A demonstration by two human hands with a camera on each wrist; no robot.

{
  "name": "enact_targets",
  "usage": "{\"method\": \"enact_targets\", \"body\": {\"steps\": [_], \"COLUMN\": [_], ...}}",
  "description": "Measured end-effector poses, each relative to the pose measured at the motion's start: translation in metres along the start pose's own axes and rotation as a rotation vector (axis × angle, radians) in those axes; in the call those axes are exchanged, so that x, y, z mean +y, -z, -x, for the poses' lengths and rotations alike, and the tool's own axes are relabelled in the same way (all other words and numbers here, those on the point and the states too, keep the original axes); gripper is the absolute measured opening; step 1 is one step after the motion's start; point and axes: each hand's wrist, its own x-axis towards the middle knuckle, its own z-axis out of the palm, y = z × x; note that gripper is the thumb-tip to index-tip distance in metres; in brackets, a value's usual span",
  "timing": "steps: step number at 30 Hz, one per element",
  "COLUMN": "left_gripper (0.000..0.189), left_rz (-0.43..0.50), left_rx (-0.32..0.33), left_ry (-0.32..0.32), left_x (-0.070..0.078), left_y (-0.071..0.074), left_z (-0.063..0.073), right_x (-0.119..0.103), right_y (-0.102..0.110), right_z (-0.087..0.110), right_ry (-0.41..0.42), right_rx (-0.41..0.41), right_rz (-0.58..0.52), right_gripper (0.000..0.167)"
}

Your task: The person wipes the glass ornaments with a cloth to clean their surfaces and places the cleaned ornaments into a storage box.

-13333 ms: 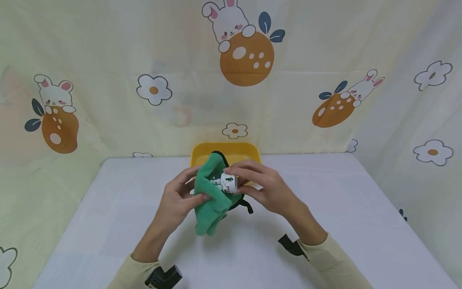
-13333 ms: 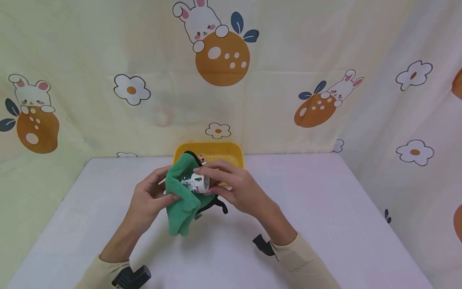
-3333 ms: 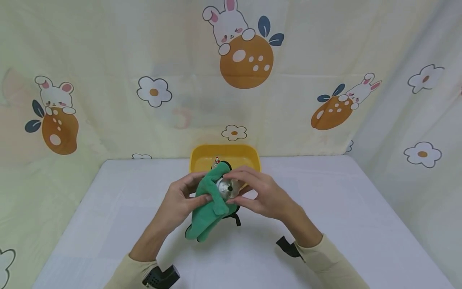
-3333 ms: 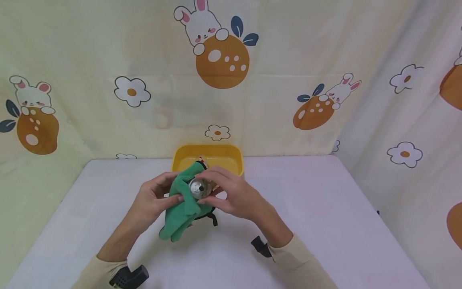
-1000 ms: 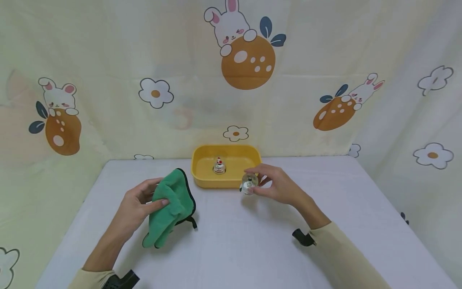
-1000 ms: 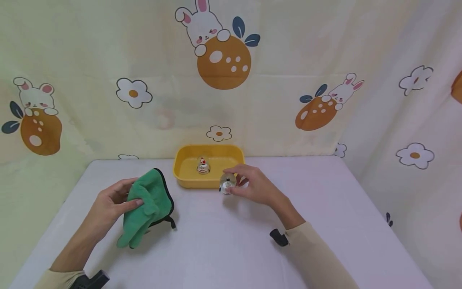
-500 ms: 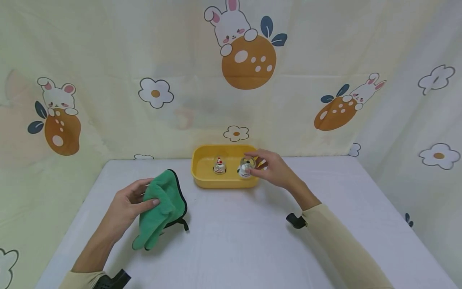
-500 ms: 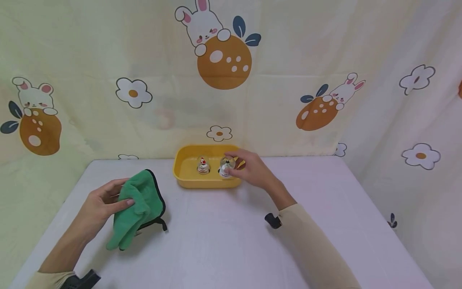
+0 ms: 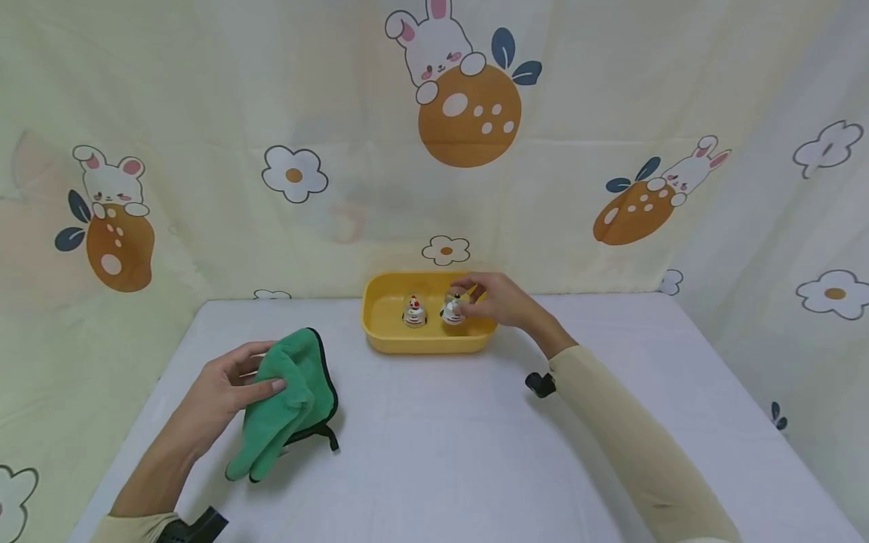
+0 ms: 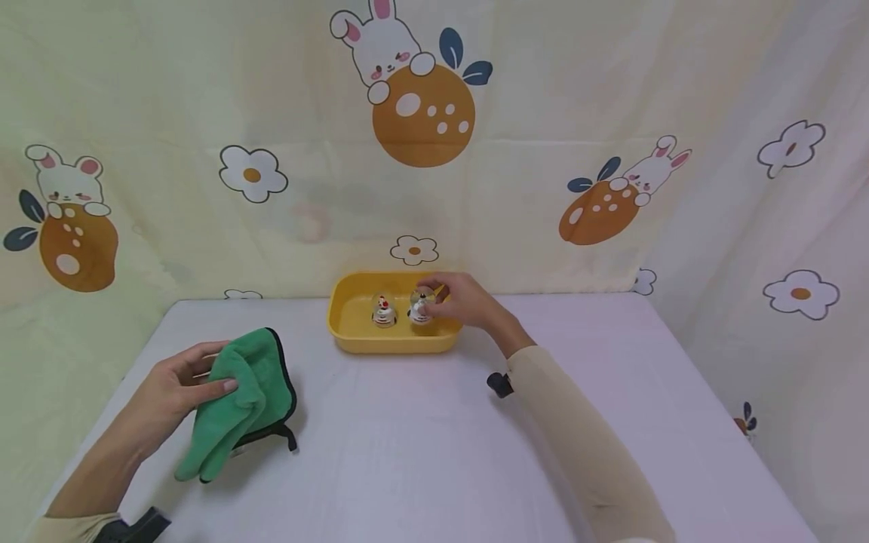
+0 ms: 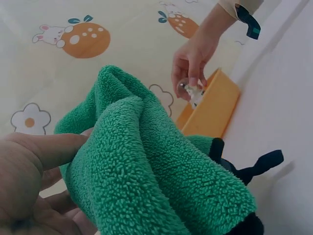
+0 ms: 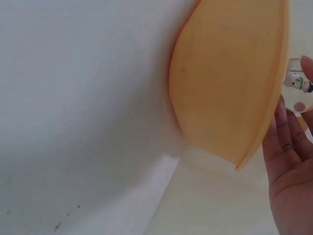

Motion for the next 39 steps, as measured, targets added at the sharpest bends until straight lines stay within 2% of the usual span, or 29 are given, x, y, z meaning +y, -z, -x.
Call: {"method": "enact_targets", "body": {"steps": [6,11,15,19,23,29,37,39], "left_gripper": [0.058,0.058,0.057,0.059,0.060,0.061,0.062,0.060], "left_rz": [0.002,0.014,0.019,0.015,0.012,-0.008,-0.177,-0.227], "left_rx": [-0.041,-0.067,-0.093,-0.112,-0.119,-0.157,-0.171,-0.160], "left_ry": [0.040,0.059,0.066,0.090,0.106,0.110,0.093,0.069], "left_x": [-0.001,-0.003,-0.004,-0.008,-0.012,-0.019,-0.024,-0.023], "left_y": [0.005,0.004,0.002,0.000,0.001,0.003,0.008,0.007], "left_z": [0.000,0.000,-0.002,-0.004,-0.006,-0.009,-0.009,-0.008], "right_x": [0.006,0.007,0.005,-0.004,-0.019,-0.046,-0.079,-0.084], "right_y": [-0.002,-0.006,-0.010,-0.007,-0.001,0.005,0.007,0.006], "right_z": [-0.012,-0.018,-0.021,-0.015,-0.002,0.031,0.081,0.092], "right_ry": [-0.063,-0.107,-0.115,-0.132,-0.134,-0.056,0.014,0.024], "right_rx": [-0.042,-0.060,-0.062,-0.035,0.021,0.055,0.089,0.106], "right_rz": [0.005,0.054,0.183,0.328,0.366,0.360,0.372,0.379], "right_gripper": [0.046,0.045,0.051,0.058,0.057,0.054,0.053,0.052]}}
